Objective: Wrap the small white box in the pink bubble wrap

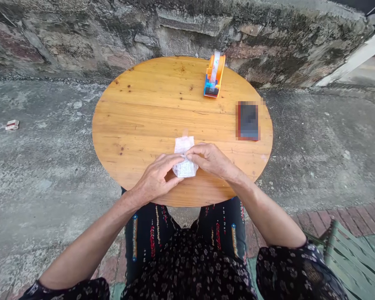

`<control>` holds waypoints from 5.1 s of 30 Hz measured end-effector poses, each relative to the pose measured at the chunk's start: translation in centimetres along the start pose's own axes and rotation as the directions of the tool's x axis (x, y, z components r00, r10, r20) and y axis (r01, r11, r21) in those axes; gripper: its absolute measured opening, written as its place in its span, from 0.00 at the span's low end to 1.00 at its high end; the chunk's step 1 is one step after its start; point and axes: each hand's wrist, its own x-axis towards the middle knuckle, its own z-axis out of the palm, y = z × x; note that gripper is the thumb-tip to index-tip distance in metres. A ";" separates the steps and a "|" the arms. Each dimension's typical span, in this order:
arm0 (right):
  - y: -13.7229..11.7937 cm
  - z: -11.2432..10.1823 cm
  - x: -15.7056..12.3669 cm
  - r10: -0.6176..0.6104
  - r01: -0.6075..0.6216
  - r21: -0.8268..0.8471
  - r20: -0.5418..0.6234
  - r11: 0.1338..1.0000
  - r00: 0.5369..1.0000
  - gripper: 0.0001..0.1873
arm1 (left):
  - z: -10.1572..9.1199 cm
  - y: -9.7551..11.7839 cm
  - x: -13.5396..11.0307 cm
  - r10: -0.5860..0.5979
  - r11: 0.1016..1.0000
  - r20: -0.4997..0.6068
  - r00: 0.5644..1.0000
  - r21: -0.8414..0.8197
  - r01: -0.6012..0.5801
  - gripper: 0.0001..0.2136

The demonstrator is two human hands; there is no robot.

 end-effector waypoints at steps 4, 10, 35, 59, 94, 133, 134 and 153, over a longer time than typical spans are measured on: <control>0.6 -0.6 0.4 -0.077 0.076 0.024 0.040 0.997 0.996 0.13 | 0.2 -0.2 0.0 0.001 1.000 -0.007 1.000 0.002 -0.001 0.20; 0.7 -1.2 -2.7 0.114 -0.095 0.168 -0.109 0.981 0.987 0.16 | 0.3 -0.1 -0.2 -0.011 1.000 0.001 1.000 0.028 0.011 0.20; 0.7 -0.3 -2.3 0.095 -0.094 0.094 -0.006 0.991 0.995 0.29 | -2.4 0.3 3.2 -0.318 0.906 0.223 0.922 -0.216 0.365 0.21; 2.2 -1.7 1.1 -0.030 0.030 0.004 0.040 1.000 0.999 0.17 | -2.7 -2.7 6.4 -0.387 0.688 0.446 0.807 -0.443 0.575 0.20; 1.9 0.7 0.3 0.119 -0.133 -0.033 -0.272 0.991 0.955 0.20 | 1.0 -1.4 4.3 -0.471 0.865 -0.090 0.878 -0.241 0.439 0.16; 3.7 -2.1 1.5 0.438 -0.353 0.338 -0.221 0.873 0.872 0.15 | 3.8 -0.3 3.2 -0.365 0.928 -0.430 0.826 -0.245 0.282 0.07; 3.4 -2.3 1.8 0.460 -0.377 0.346 -0.199 0.859 0.865 0.14 | 3.8 -0.3 3.2 -0.358 0.930 -0.437 0.825 -0.246 0.273 0.08; 3.3 -1.8 4.7 0.413 -0.399 0.453 0.074 0.797 0.908 0.08 | 3.8 -0.3 3.4 -0.338 0.936 -0.437 0.833 -0.251 0.248 0.06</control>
